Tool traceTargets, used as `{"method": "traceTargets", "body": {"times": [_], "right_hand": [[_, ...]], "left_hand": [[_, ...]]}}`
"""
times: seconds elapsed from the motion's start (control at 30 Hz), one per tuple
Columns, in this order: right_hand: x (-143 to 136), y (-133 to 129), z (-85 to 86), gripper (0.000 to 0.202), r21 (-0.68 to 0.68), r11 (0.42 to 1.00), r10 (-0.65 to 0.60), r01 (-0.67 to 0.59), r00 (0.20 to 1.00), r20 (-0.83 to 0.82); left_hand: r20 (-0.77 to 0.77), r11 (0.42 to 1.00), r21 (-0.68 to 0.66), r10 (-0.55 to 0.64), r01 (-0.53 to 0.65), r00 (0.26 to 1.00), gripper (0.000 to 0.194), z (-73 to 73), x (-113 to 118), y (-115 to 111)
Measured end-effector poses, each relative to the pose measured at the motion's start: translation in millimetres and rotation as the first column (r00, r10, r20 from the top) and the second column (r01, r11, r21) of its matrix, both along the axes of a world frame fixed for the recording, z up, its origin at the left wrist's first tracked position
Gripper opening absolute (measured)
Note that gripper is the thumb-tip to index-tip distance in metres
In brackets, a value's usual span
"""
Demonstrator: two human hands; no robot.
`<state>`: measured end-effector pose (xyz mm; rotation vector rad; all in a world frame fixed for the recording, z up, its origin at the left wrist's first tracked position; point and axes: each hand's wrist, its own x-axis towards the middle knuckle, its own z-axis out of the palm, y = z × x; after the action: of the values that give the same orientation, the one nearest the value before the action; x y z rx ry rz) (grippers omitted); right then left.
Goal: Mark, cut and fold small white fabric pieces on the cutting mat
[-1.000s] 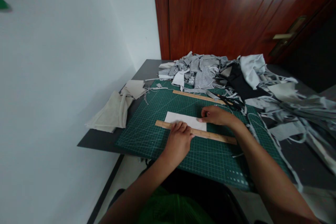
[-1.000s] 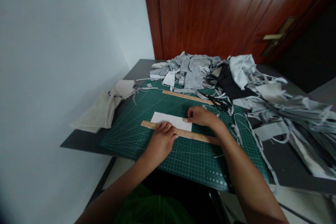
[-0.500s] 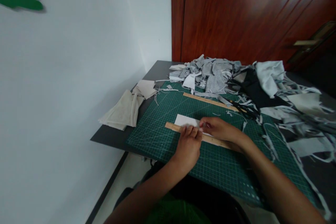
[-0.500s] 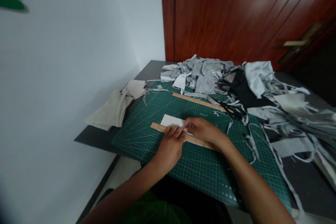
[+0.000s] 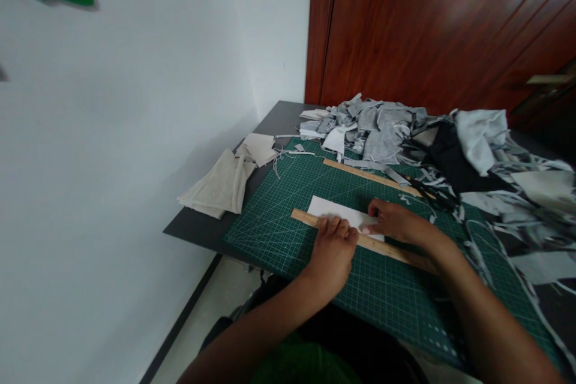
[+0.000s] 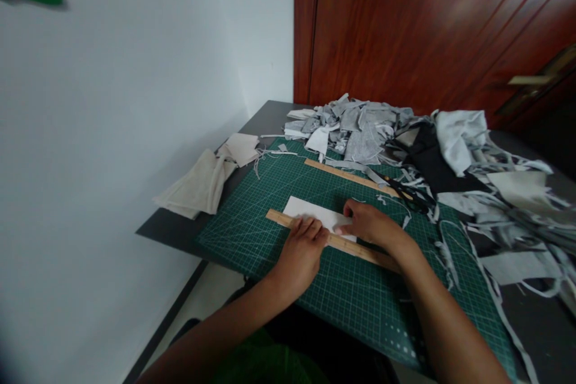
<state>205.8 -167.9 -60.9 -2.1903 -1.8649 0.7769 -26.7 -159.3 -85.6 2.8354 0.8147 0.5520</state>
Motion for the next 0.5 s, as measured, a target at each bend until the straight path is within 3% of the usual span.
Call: {"method": "traceTargets", "body": {"times": [0.5], "right_hand": [[2.2, -0.4, -0.9, 0.051, -0.017, 0.999, -0.031, 0.03, 0.999, -0.012]], "left_hand": [[-0.016, 1.0, 0.009, -0.017, 0.017, 1.0, 0.027, 0.0, 0.1, -0.2]]}}
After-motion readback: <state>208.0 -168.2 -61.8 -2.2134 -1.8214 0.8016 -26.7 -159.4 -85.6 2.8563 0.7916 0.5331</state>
